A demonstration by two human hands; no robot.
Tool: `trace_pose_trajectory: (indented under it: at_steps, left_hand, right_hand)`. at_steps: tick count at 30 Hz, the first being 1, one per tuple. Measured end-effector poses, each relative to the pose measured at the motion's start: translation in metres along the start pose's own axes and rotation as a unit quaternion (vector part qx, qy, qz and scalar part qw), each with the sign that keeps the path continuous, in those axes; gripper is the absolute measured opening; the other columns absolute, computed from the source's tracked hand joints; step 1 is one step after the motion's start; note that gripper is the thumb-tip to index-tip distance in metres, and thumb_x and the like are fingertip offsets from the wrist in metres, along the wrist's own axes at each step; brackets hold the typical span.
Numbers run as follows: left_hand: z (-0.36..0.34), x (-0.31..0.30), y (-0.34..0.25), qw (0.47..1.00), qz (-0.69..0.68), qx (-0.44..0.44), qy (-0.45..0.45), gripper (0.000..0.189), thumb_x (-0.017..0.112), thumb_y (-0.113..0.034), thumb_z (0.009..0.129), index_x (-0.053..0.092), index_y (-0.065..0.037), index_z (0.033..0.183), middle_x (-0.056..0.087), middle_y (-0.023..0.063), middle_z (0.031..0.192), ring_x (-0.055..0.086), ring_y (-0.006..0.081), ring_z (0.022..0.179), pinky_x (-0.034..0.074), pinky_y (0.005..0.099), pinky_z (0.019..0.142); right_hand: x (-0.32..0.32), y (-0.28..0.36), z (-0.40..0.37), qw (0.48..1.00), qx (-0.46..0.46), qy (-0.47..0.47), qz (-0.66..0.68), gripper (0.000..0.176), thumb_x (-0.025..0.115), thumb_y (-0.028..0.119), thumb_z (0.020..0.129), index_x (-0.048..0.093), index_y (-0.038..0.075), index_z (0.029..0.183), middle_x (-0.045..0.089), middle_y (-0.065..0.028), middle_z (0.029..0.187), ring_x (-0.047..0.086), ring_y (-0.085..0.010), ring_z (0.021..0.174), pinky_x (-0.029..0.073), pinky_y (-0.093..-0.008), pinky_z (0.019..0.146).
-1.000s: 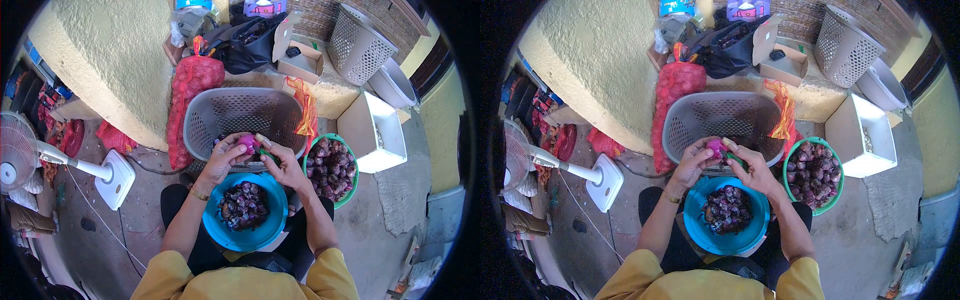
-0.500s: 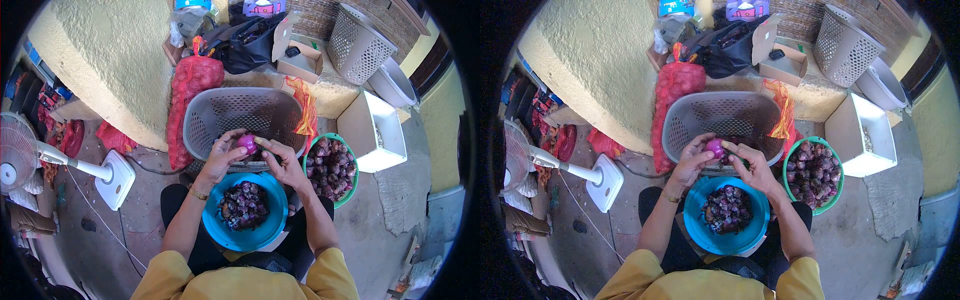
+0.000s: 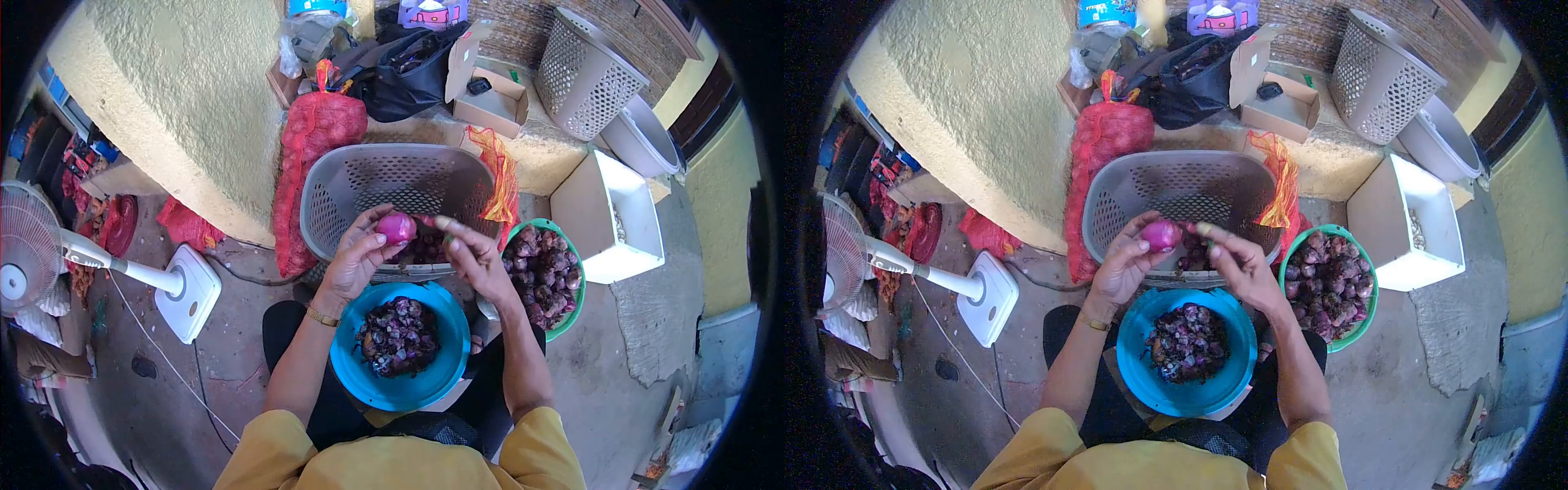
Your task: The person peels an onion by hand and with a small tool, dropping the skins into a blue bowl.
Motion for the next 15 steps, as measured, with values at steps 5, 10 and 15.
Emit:
trace_pose_trajectory:
  at_steps: [5,10,15]
  left_hand:
    - [0.002,-0.010,0.000,0.999,-0.012,0.024,-0.032,0.049,0.056,-0.007,0.094,0.042,0.000,0.141,0.054,0.0168,0.135,0.056,0.0293,0.126,0.046,0.0455,0.109]
    - [0.001,-0.006,-0.003,0.999,-0.023,0.021,-0.015,0.047,0.056,-0.008,0.095,0.043,-0.001,0.140,0.055,0.0172,0.135,0.055,0.0307,0.128,0.046,0.0461,0.110]
    - [0.002,-0.006,0.000,0.999,-0.028,0.019,-0.018,0.044,0.057,-0.005,0.095,0.045,-0.002,0.138,0.055,0.0169,0.134,0.054,0.0318,0.129,0.046,0.0454,0.110]
  right_hand:
    - [0.014,-0.002,-0.010,0.963,0.027,0.240,-0.123,0.037,0.064,0.016,0.097,0.062,0.001,0.131,0.073,-0.0072,0.110,0.063,-0.0133,0.101,0.049,-0.0301,0.092]
    - [0.017,-0.009,-0.014,0.917,-0.023,0.340,-0.208,0.040,0.069,0.023,0.095,0.064,-0.001,0.127,0.073,-0.0155,0.110,0.068,-0.0210,0.100,0.051,-0.0354,0.090]
    - [0.023,-0.016,-0.015,0.879,0.042,0.383,-0.280,0.038,0.074,0.027,0.091,0.068,-0.002,0.116,0.073,-0.0158,0.099,0.068,-0.0190,0.093,0.052,-0.0342,0.084]
Point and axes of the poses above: each hand's wrist, its own z-axis towards the middle knuckle, its own x-axis out of the palm, y = z × x, the point moved 4 cm from there along z, towards the middle knuckle
